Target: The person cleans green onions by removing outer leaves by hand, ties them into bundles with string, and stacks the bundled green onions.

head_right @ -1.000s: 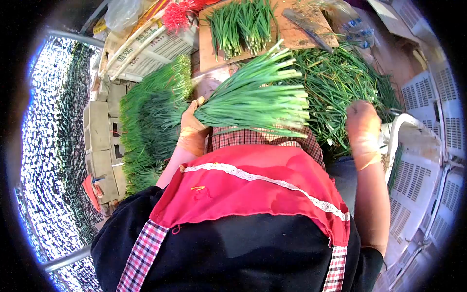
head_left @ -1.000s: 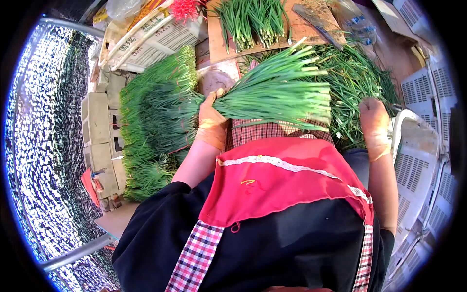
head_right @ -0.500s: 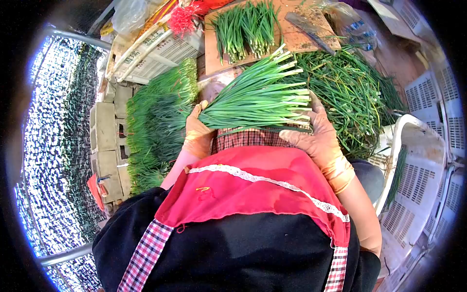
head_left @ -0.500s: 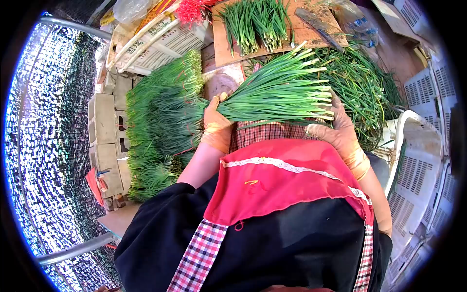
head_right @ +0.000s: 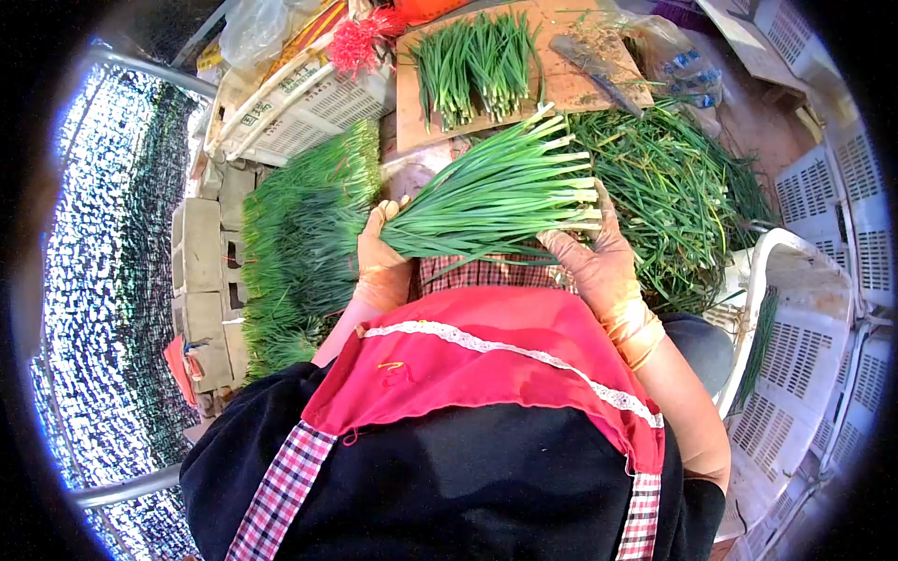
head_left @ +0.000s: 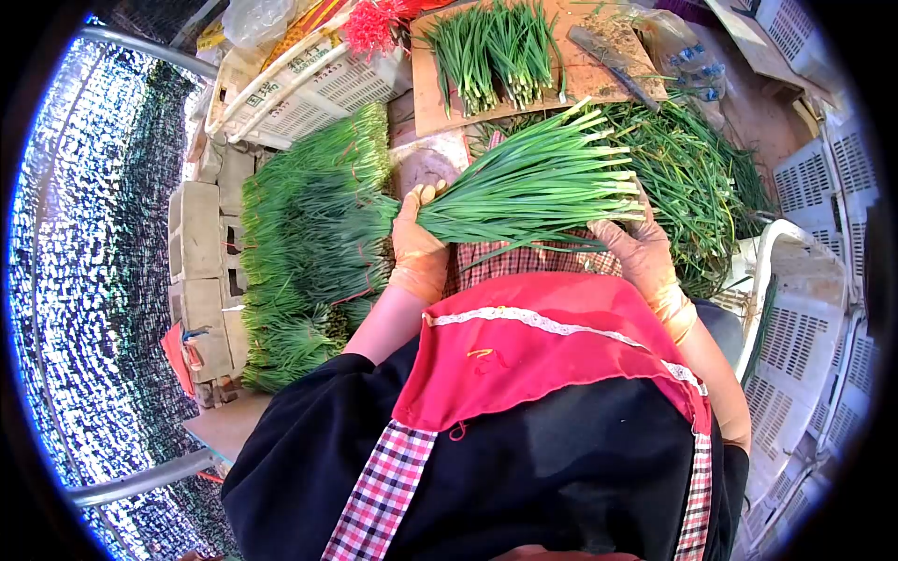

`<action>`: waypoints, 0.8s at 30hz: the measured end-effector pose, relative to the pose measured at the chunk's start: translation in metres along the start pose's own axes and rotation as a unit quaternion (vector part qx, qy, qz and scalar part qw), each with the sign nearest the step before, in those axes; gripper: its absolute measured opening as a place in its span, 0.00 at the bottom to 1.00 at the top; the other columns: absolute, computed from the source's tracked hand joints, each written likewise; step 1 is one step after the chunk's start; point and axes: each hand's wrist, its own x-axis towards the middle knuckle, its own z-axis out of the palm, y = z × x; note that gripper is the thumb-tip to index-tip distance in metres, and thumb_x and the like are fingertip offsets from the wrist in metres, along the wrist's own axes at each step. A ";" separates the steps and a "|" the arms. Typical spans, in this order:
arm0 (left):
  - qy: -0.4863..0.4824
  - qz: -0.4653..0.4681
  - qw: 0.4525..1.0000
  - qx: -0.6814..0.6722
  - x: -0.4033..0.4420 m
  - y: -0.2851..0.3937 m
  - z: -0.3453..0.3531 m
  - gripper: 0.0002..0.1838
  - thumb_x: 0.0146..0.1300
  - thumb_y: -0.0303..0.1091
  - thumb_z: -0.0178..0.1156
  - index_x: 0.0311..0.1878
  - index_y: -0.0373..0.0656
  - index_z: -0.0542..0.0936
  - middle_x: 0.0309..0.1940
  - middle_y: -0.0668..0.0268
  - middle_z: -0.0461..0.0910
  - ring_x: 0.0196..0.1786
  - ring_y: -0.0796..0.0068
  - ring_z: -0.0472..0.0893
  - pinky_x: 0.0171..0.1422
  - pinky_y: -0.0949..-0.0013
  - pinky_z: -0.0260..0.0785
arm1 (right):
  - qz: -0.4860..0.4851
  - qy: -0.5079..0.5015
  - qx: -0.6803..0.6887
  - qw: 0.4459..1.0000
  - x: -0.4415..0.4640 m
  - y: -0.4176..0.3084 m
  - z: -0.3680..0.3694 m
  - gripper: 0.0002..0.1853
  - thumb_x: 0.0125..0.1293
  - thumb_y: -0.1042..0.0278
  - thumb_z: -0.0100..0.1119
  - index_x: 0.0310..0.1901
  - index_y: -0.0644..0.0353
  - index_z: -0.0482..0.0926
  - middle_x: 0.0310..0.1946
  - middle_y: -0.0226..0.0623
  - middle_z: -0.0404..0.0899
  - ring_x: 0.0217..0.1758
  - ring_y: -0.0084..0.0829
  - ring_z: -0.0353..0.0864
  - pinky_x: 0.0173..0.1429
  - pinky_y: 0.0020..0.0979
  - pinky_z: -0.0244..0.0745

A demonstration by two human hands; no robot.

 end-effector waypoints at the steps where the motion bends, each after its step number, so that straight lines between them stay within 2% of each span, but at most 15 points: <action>1: -0.039 -0.002 0.999 -0.011 0.001 -0.001 -0.003 0.08 0.66 0.32 0.51 0.37 0.37 0.73 0.33 0.62 0.77 0.46 0.60 0.76 0.58 0.53 0.67 | 0.004 0.000 -0.015 1.000 0.002 0.000 -0.002 0.39 0.58 0.79 0.61 0.68 0.62 0.51 0.53 0.34 0.73 0.54 0.24 0.72 0.60 0.27 0.67; 6: -0.002 0.000 1.000 0.024 -0.002 -0.001 0.003 0.09 0.67 0.34 0.49 0.36 0.38 0.73 0.34 0.62 0.77 0.46 0.60 0.75 0.58 0.54 0.67 | 0.045 0.024 0.029 0.998 0.003 -0.006 -0.006 0.32 0.53 0.85 0.58 0.62 0.65 0.63 0.55 0.37 0.72 0.53 0.27 0.73 0.58 0.27 0.68; 8: 0.012 -0.008 0.999 0.044 0.003 0.000 -0.003 0.10 0.67 0.36 0.48 0.36 0.39 0.73 0.34 0.62 0.77 0.45 0.60 0.75 0.58 0.54 0.67 | 0.079 0.055 0.103 0.990 0.001 -0.037 -0.005 0.19 0.49 0.85 0.54 0.46 0.66 0.77 0.55 0.42 0.72 0.55 0.30 0.72 0.61 0.30 0.64; 9: -0.019 -0.047 0.998 0.037 0.006 0.004 -0.008 0.11 0.68 0.37 0.47 0.35 0.40 0.73 0.33 0.63 0.77 0.44 0.61 0.75 0.57 0.54 0.67 | 0.018 0.017 0.002 1.000 0.005 -0.038 -0.025 0.07 0.46 0.79 0.54 0.28 0.64 0.80 0.56 0.46 0.71 0.59 0.34 0.69 0.65 0.34 0.58; 10: -0.049 -0.088 0.994 0.031 0.008 0.006 -0.014 0.12 0.68 0.38 0.46 0.35 0.41 0.73 0.33 0.63 0.77 0.44 0.61 0.75 0.57 0.54 0.67 | -0.004 -0.009 -0.037 0.999 0.004 -0.049 -0.041 0.03 0.44 0.74 0.55 0.19 0.62 0.77 0.57 0.47 0.71 0.62 0.37 0.66 0.68 0.36 0.51; 11: -0.047 -0.092 0.994 0.036 0.009 0.007 -0.016 0.12 0.68 0.38 0.46 0.35 0.41 0.73 0.33 0.63 0.77 0.44 0.61 0.75 0.57 0.54 0.67 | -0.021 0.003 -0.105 0.994 0.003 -0.058 -0.059 0.04 0.45 0.71 0.56 0.19 0.61 0.76 0.57 0.48 0.71 0.62 0.39 0.65 0.68 0.36 0.50; 13: 0.019 -0.073 0.996 0.048 0.012 0.006 -0.015 0.13 0.68 0.38 0.45 0.34 0.43 0.74 0.33 0.63 0.77 0.43 0.61 0.76 0.55 0.54 0.67 | -0.062 0.008 -0.063 0.996 -0.001 -0.072 -0.106 0.05 0.48 0.69 0.55 0.24 0.60 0.78 0.58 0.47 0.71 0.64 0.41 0.64 0.69 0.36 0.49; 14: 0.019 -0.076 0.996 0.053 0.010 0.006 -0.013 0.13 0.68 0.38 0.45 0.34 0.43 0.74 0.33 0.63 0.77 0.43 0.61 0.76 0.55 0.54 0.67 | -0.096 0.068 -0.083 0.990 -0.002 -0.069 -0.135 0.07 0.51 0.68 0.55 0.28 0.62 0.79 0.58 0.49 0.70 0.64 0.42 0.64 0.68 0.37 0.53; 16: 0.039 -0.069 0.994 0.068 0.006 0.004 -0.007 0.12 0.68 0.38 0.45 0.34 0.42 0.75 0.34 0.63 0.78 0.42 0.60 0.76 0.54 0.54 0.68 | -0.080 0.222 -0.466 0.853 -0.004 -0.062 -0.156 0.10 0.52 0.67 0.61 0.34 0.64 0.79 0.58 0.51 0.69 0.64 0.44 0.64 0.68 0.37 0.55; 18: 0.036 -0.071 0.994 0.068 0.018 0.005 -0.018 0.12 0.68 0.38 0.46 0.35 0.42 0.75 0.34 0.63 0.79 0.41 0.60 0.77 0.52 0.52 0.69 | -0.126 0.283 -0.682 0.663 -0.012 -0.061 -0.126 0.16 0.50 0.67 0.67 0.39 0.65 0.78 0.59 0.52 0.67 0.64 0.44 0.64 0.67 0.37 0.56; 20: 0.048 -0.085 0.991 0.087 0.018 0.008 -0.018 0.12 0.67 0.38 0.47 0.35 0.43 0.76 0.33 0.63 0.79 0.40 0.60 0.77 0.50 0.51 0.70 | -0.170 0.169 -0.514 0.823 -0.019 -0.055 -0.073 0.18 0.47 0.70 0.70 0.41 0.62 0.78 0.60 0.50 0.66 0.65 0.43 0.63 0.68 0.37 0.56; 21: 0.067 -0.065 0.990 0.102 0.009 0.006 -0.007 0.12 0.68 0.38 0.47 0.34 0.43 0.75 0.33 0.64 0.79 0.39 0.60 0.77 0.50 0.51 0.70 | -0.120 0.078 -0.373 0.917 -0.024 -0.056 -0.047 0.17 0.47 0.67 0.71 0.40 0.61 0.78 0.61 0.48 0.65 0.66 0.42 0.62 0.68 0.38 0.55; 22: 0.065 -0.063 0.990 0.104 0.008 0.005 -0.007 0.12 0.68 0.38 0.47 0.34 0.43 0.75 0.33 0.64 0.79 0.39 0.60 0.77 0.50 0.51 0.70 | -0.132 0.011 -0.360 0.924 -0.025 -0.055 -0.027 0.18 0.49 0.64 0.71 0.40 0.61 0.79 0.62 0.47 0.63 0.66 0.42 0.61 0.68 0.38 0.55; 23: 0.063 -0.060 0.991 0.105 0.007 0.005 -0.006 0.11 0.68 0.38 0.47 0.34 0.43 0.75 0.32 0.65 0.78 0.39 0.60 0.77 0.49 0.52 0.71 | -0.071 -0.029 -0.364 0.928 -0.022 -0.058 -0.012 0.16 0.52 0.65 0.69 0.41 0.63 0.80 0.63 0.48 0.61 0.66 0.39 0.60 0.68 0.36 0.55; 24: 0.060 -0.057 0.991 0.104 0.008 0.004 -0.005 0.11 0.68 0.38 0.47 0.34 0.44 0.75 0.32 0.65 0.78 0.38 0.60 0.77 0.49 0.52 0.71 | -0.047 -0.053 -0.264 0.962 -0.015 -0.051 -0.004 0.23 0.55 0.68 0.66 0.51 0.68 0.73 0.59 0.45 0.67 0.62 0.35 0.66 0.66 0.33 0.59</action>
